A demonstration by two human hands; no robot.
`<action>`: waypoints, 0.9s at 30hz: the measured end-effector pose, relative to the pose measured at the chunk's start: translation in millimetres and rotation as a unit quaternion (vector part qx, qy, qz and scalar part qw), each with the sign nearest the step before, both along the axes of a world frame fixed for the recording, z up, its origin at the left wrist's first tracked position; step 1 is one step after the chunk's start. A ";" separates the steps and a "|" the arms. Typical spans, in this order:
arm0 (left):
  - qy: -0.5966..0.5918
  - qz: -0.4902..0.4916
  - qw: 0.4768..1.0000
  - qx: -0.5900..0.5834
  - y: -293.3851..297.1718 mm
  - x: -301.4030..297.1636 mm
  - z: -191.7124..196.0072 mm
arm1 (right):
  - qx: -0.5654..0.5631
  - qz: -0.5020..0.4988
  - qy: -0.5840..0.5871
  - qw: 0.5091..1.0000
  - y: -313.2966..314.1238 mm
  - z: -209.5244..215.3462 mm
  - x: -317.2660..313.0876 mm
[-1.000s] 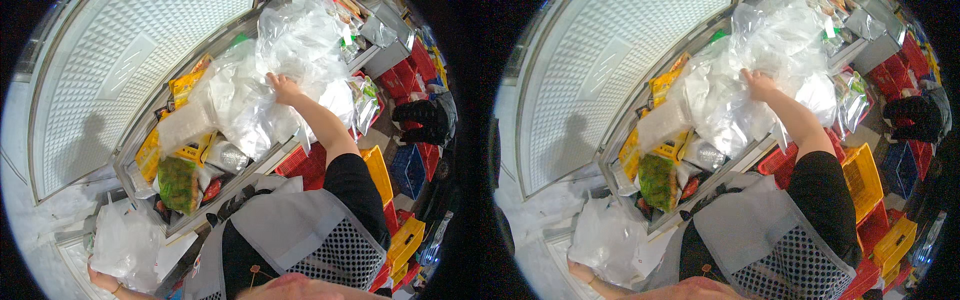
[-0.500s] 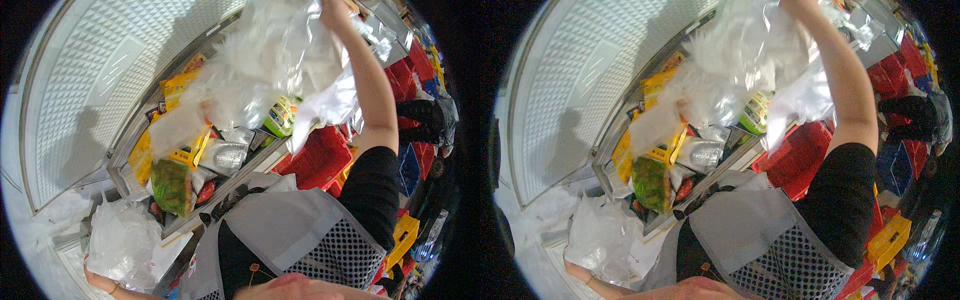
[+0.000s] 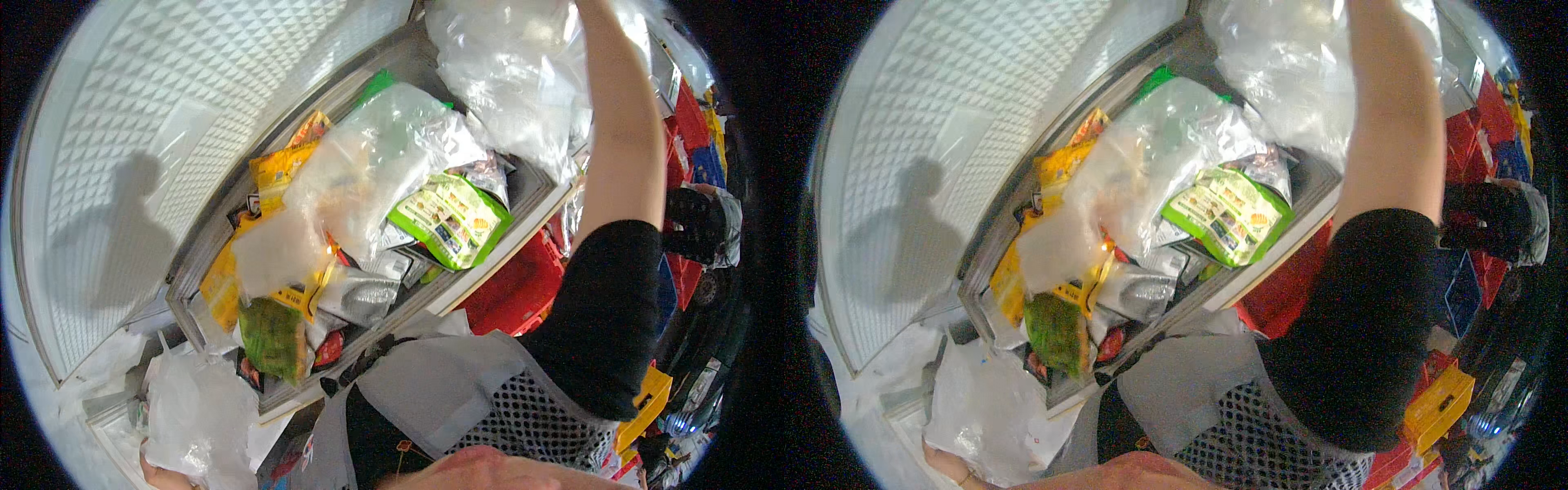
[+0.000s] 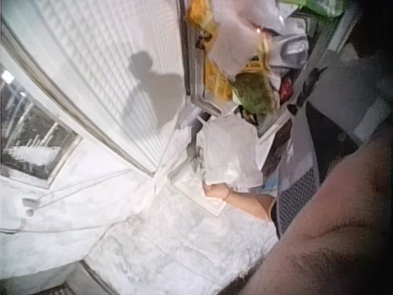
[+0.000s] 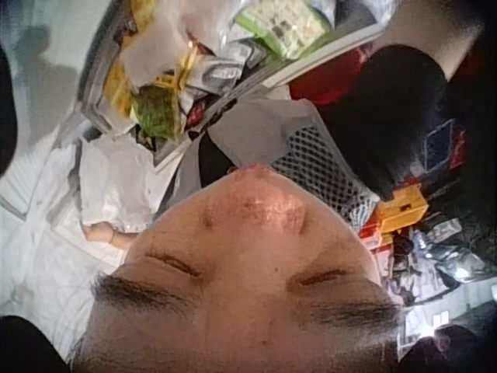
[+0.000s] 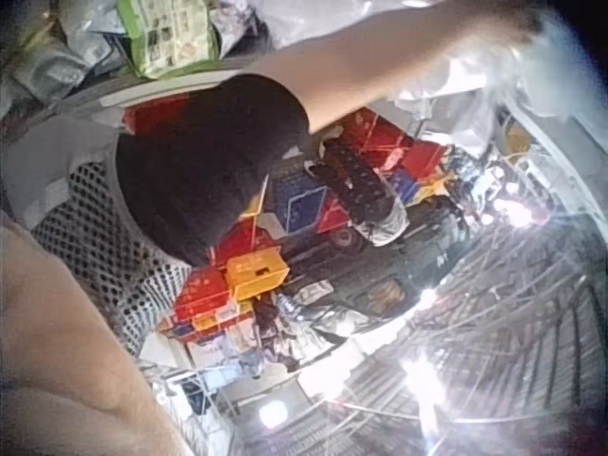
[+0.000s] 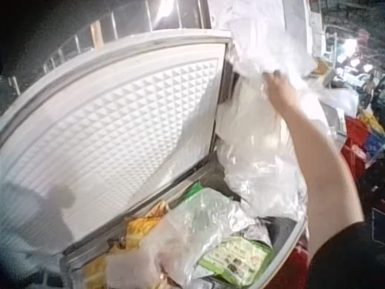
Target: The person packs various frozen food items from red and yellow plastic crates into clear plastic bags and places them into a chest freezer. They handle items such as meat, vegetables, and bread, organizing them into bags before storing them in the freezer.
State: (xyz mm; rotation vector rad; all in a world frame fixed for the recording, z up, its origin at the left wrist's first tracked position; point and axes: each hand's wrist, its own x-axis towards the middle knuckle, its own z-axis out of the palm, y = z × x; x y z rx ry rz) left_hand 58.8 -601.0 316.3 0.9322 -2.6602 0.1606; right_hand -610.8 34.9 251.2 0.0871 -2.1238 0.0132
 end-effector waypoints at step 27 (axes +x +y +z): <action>0.073 -0.010 0.997 -0.022 38.8 -51.7 -20.3 | 0.090 -0.149 -0.437 0.882 -64.3 -109.8 46.8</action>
